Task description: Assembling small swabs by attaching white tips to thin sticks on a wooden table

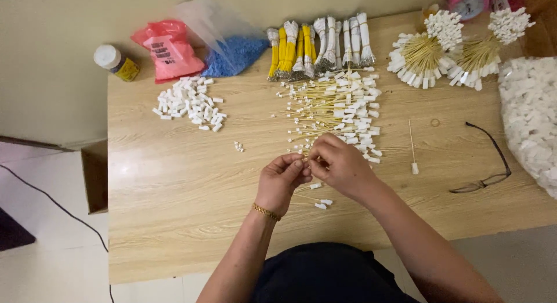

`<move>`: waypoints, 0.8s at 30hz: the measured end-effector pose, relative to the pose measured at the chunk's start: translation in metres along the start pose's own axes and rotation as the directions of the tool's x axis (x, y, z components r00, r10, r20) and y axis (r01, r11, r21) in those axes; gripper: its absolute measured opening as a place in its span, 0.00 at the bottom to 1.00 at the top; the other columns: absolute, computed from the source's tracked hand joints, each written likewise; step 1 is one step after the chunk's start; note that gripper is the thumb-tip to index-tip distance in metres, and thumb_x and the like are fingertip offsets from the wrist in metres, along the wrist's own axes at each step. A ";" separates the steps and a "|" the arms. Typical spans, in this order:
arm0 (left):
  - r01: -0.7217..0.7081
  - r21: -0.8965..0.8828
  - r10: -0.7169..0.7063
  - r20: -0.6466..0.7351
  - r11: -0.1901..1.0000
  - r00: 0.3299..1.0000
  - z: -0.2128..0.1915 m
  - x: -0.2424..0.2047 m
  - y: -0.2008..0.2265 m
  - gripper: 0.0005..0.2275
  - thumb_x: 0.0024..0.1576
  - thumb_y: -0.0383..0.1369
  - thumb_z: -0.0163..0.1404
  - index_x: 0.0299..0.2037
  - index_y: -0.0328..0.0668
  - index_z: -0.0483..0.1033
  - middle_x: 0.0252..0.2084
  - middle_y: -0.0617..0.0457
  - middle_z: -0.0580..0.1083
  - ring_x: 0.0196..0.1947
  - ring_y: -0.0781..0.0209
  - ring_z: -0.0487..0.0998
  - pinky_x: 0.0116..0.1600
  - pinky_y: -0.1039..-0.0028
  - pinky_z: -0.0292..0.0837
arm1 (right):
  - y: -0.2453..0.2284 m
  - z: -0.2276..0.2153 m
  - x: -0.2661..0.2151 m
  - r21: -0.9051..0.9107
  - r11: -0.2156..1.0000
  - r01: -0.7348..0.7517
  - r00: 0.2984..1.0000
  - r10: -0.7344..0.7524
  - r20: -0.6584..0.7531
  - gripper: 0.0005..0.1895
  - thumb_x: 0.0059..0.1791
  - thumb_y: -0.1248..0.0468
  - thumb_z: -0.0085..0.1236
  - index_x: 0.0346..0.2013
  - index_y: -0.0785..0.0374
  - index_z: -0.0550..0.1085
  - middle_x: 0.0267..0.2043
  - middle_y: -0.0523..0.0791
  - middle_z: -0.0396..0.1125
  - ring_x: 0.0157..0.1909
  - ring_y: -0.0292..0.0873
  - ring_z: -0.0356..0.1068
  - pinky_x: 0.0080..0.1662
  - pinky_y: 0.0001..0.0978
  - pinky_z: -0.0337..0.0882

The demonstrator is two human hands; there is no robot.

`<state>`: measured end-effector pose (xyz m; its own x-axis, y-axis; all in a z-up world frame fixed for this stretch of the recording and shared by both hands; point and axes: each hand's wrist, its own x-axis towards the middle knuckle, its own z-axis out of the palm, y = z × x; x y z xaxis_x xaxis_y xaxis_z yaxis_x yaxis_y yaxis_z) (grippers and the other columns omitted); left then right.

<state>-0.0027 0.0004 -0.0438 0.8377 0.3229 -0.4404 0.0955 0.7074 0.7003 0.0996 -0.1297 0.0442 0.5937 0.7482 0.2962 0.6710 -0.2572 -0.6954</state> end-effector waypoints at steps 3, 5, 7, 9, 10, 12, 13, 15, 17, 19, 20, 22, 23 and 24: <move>-0.002 -0.006 0.002 0.006 1.000 1.000 -0.001 0.004 0.003 0.05 0.58 0.23 0.49 0.42 0.32 0.74 0.33 0.46 0.77 0.31 0.57 0.81 0.39 0.68 0.82 | 0.004 0.003 -0.001 0.005 1.000 -0.008 1.000 0.008 -0.023 0.05 0.45 0.66 0.59 0.28 0.58 0.71 0.35 0.41 0.67 0.34 0.45 0.74 0.34 0.31 0.74; -0.012 -0.011 0.012 0.005 1.000 1.000 -0.004 0.009 0.000 0.05 0.58 0.23 0.49 0.43 0.32 0.74 0.33 0.45 0.76 0.31 0.56 0.81 0.38 0.68 0.83 | 0.002 0.004 0.002 -0.017 1.000 -0.005 0.999 0.004 -0.042 0.05 0.45 0.66 0.60 0.27 0.58 0.71 0.35 0.41 0.67 0.33 0.45 0.74 0.33 0.30 0.74; -0.014 -0.016 0.014 0.006 1.000 1.000 -0.004 0.011 -0.004 0.06 0.58 0.22 0.50 0.43 0.31 0.74 0.33 0.43 0.76 0.30 0.55 0.81 0.38 0.67 0.83 | 0.004 0.006 0.002 -0.042 0.999 -0.011 0.998 0.008 -0.062 0.06 0.45 0.65 0.60 0.26 0.57 0.70 0.35 0.40 0.67 0.33 0.44 0.73 0.33 0.29 0.73; -0.032 0.007 0.032 -0.001 0.999 1.000 -0.003 0.013 -0.007 0.05 0.58 0.23 0.50 0.43 0.32 0.74 0.32 0.44 0.76 0.29 0.56 0.81 0.37 0.68 0.83 | 0.010 0.008 0.002 -0.034 0.999 -0.016 0.999 0.014 -0.043 0.06 0.45 0.66 0.60 0.26 0.58 0.71 0.35 0.41 0.67 0.33 0.45 0.73 0.33 0.29 0.74; -0.028 0.007 0.028 -0.001 1.000 1.000 -0.004 0.014 -0.008 0.05 0.58 0.23 0.50 0.43 0.32 0.74 0.32 0.44 0.76 0.29 0.56 0.81 0.37 0.68 0.83 | 0.013 0.009 0.002 -0.035 0.999 -0.019 0.999 0.018 -0.043 0.06 0.45 0.66 0.60 0.26 0.58 0.71 0.35 0.41 0.67 0.33 0.45 0.73 0.33 0.29 0.74; -0.035 0.029 0.035 -0.001 0.999 0.999 -0.005 0.016 -0.008 0.06 0.58 0.23 0.49 0.43 0.32 0.73 0.33 0.44 0.76 0.30 0.57 0.81 0.37 0.70 0.83 | 0.019 0.012 0.002 -0.023 0.999 -0.026 1.000 0.025 -0.011 0.05 0.45 0.67 0.60 0.26 0.59 0.71 0.35 0.42 0.67 0.34 0.46 0.74 0.34 0.31 0.74; -0.036 0.027 0.036 -0.001 0.999 0.999 -0.002 0.016 -0.005 0.06 0.58 0.23 0.49 0.43 0.32 0.73 0.33 0.44 0.76 0.30 0.57 0.81 0.37 0.70 0.83 | 0.023 0.011 0.005 -0.024 0.999 -0.024 1.000 0.024 -0.010 0.05 0.45 0.67 0.60 0.26 0.59 0.71 0.35 0.42 0.67 0.34 0.46 0.74 0.34 0.31 0.74; -0.116 0.173 0.112 0.031 0.978 0.993 0.002 0.014 0.001 0.12 0.59 0.22 0.47 0.53 0.34 0.68 0.35 0.47 0.77 0.32 0.62 0.80 0.39 0.75 0.81 | 0.029 0.011 0.009 -0.044 0.993 -0.112 0.992 0.114 0.059 0.04 0.45 0.67 0.58 0.28 0.62 0.71 0.37 0.46 0.69 0.33 0.53 0.73 0.34 0.42 0.75; -0.144 0.654 0.136 0.063 0.743 0.989 -0.006 0.010 0.000 0.15 0.56 0.29 0.50 0.54 0.44 0.68 0.37 0.47 0.78 0.37 0.54 0.80 0.44 0.64 0.78 | 0.060 0.022 0.003 -0.123 0.984 -0.132 0.988 0.141 0.068 0.03 0.45 0.65 0.57 0.31 0.57 0.72 0.38 0.44 0.68 0.38 0.51 0.73 0.38 0.41 0.74; -0.139 0.946 0.140 0.101 0.294 0.985 -0.025 0.018 -0.023 0.18 0.54 0.36 0.53 0.55 0.54 0.67 0.39 0.47 0.79 0.42 0.46 0.80 0.48 0.53 0.75 | 0.089 0.030 0.000 -0.204 0.967 -0.152 0.983 0.170 0.073 0.02 0.46 0.63 0.56 0.33 0.53 0.72 0.40 0.42 0.67 0.42 0.49 0.73 0.41 0.39 0.74; -0.195 0.980 0.174 0.199 -0.042 0.964 -0.040 0.027 -0.045 0.18 0.48 0.44 0.56 0.49 0.59 0.72 0.39 0.53 0.77 0.43 0.51 0.78 0.47 0.58 0.74 | 0.101 0.035 -0.001 -0.229 0.958 -0.174 0.980 0.193 0.059 0.03 0.47 0.63 0.56 0.35 0.55 0.73 0.41 0.44 0.68 0.44 0.50 0.73 0.42 0.41 0.74; -0.220 0.902 0.172 0.300 -0.372 0.938 -0.056 0.032 -0.071 0.20 0.41 0.53 0.58 0.43 0.63 0.76 0.40 0.58 0.75 0.44 0.56 0.76 0.46 0.63 0.73 | 0.108 0.036 -0.003 -0.254 0.947 -0.197 0.975 0.216 0.048 0.05 0.48 0.62 0.55 0.37 0.57 0.74 0.42 0.46 0.68 0.45 0.51 0.72 0.43 0.42 0.73; -0.257 0.873 0.219 0.369 -0.414 0.903 -0.056 0.032 -0.073 0.13 0.43 0.49 0.57 0.36 0.60 0.77 0.37 0.59 0.75 0.42 0.57 0.74 0.45 0.64 0.71 | 0.103 0.032 -0.002 -0.240 0.950 -0.200 0.974 0.219 0.057 0.07 0.48 0.63 0.55 0.41 0.58 0.73 0.44 0.47 0.68 0.48 0.53 0.71 0.46 0.44 0.72; -0.288 0.841 0.262 0.437 -0.457 0.860 -0.055 0.031 -0.075 0.08 0.45 0.46 0.55 0.28 0.58 0.77 0.33 0.59 0.74 0.40 0.58 0.73 0.43 0.65 0.69 | 0.098 0.027 -0.001 -0.225 0.953 -0.202 0.973 0.222 0.065 0.10 0.48 0.64 0.55 0.44 0.59 0.73 0.47 0.49 0.67 0.51 0.55 0.70 0.48 0.46 0.72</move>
<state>-0.0134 -0.0079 -0.1406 0.9808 0.1885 0.0507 0.1673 -0.9456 0.2791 0.1525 -0.1390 -0.0422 0.6976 0.7107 0.0909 0.6194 -0.5343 -0.5753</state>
